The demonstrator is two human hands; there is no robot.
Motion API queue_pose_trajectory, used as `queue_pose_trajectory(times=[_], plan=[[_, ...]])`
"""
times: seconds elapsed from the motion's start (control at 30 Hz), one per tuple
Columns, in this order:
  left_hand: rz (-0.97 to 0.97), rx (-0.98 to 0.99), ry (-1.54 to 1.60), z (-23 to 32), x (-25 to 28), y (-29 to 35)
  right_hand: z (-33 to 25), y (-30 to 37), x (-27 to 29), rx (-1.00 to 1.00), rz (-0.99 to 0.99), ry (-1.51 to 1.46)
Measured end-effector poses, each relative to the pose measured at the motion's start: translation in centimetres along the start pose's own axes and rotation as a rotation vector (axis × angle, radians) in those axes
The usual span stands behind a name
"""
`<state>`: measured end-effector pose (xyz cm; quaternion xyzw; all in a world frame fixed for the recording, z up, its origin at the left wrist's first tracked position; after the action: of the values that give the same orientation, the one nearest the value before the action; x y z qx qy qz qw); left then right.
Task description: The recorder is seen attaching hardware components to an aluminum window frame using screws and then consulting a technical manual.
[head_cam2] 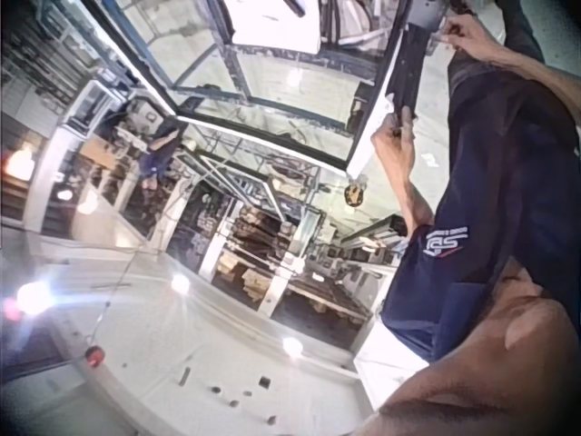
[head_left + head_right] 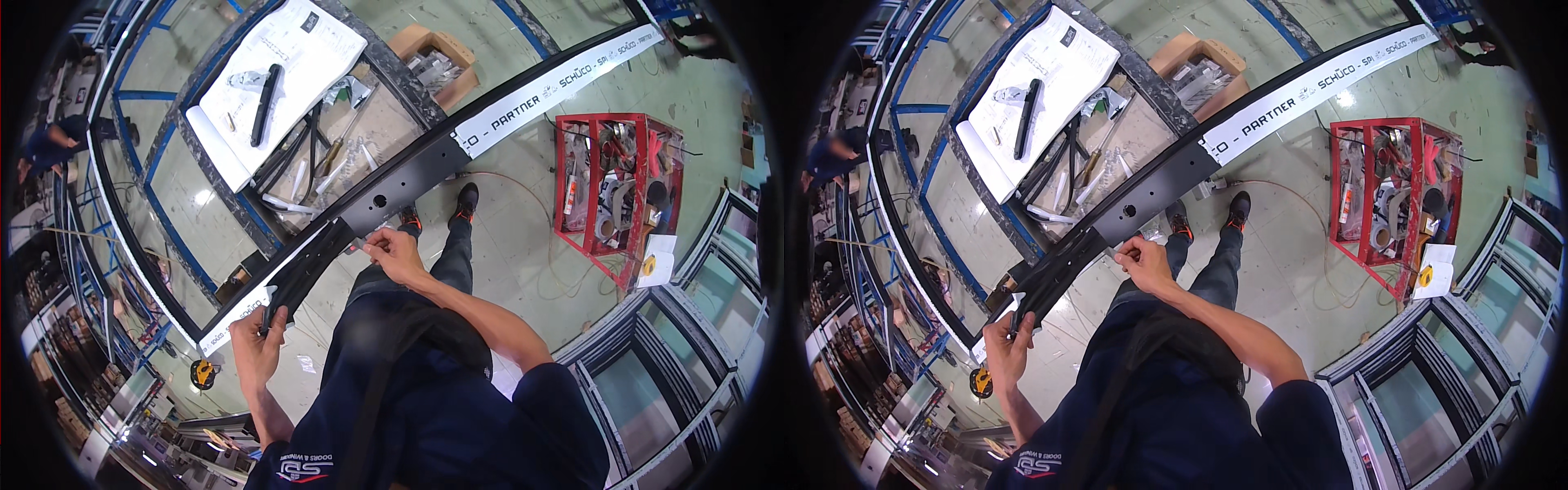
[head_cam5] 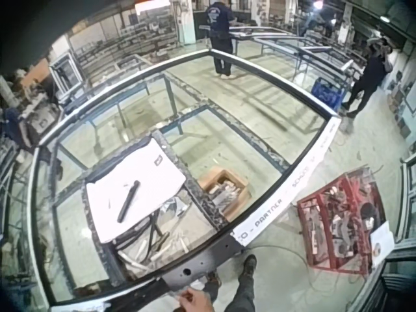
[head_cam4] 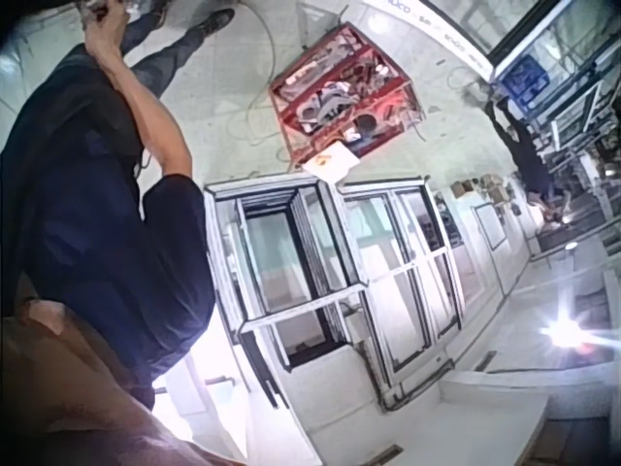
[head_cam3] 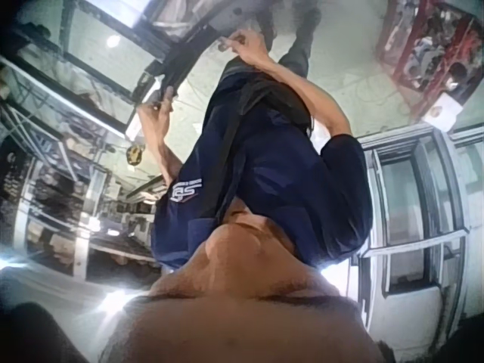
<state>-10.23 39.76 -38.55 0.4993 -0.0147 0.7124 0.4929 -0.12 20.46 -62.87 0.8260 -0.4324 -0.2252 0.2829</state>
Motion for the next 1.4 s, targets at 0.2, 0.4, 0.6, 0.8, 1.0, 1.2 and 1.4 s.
queue_pose_trajectory(times=[0.2,0.4,0.6,0.8,1.0,1.2,1.4], plan=[[0.034,-0.003,-0.003,0.0,0.0,0.1,0.1,-0.5,-0.4,-0.029,0.009,-0.016],[0.089,-0.048,-0.049,0.0,0.6,-0.1,-0.7,0.1,-0.1,-0.051,-0.001,0.015],[0.158,-0.092,-0.058,0.2,1.6,-0.1,-0.5,0.0,0.3,-0.013,0.016,-0.033],[0.206,-0.106,-0.020,-0.6,2.5,-0.6,-1.6,-0.1,0.8,0.023,0.023,0.054],[0.386,-0.144,0.177,-3.1,5.7,-0.6,-4.1,0.2,3.6,0.113,0.107,0.000],[0.840,-0.162,0.563,-6.3,9.2,1.4,-7.7,2.0,4.0,0.197,-0.079,-0.246],[0.943,-0.181,1.139,-3.3,6.3,1.9,-2.4,2.0,-8.0,0.208,-0.682,-0.110]])
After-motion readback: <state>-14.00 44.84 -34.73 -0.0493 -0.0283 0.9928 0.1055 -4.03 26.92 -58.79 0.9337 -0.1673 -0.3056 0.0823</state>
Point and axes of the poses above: each hand's wrist, its own y-axis away from the middle knuckle, its own x-axis out of the back of the hand, z = x × y, the point moved 7 cm from there along -y, towards the middle knuckle, and after that the axes turned 5 degrees about -x, right-handed, at the moved point
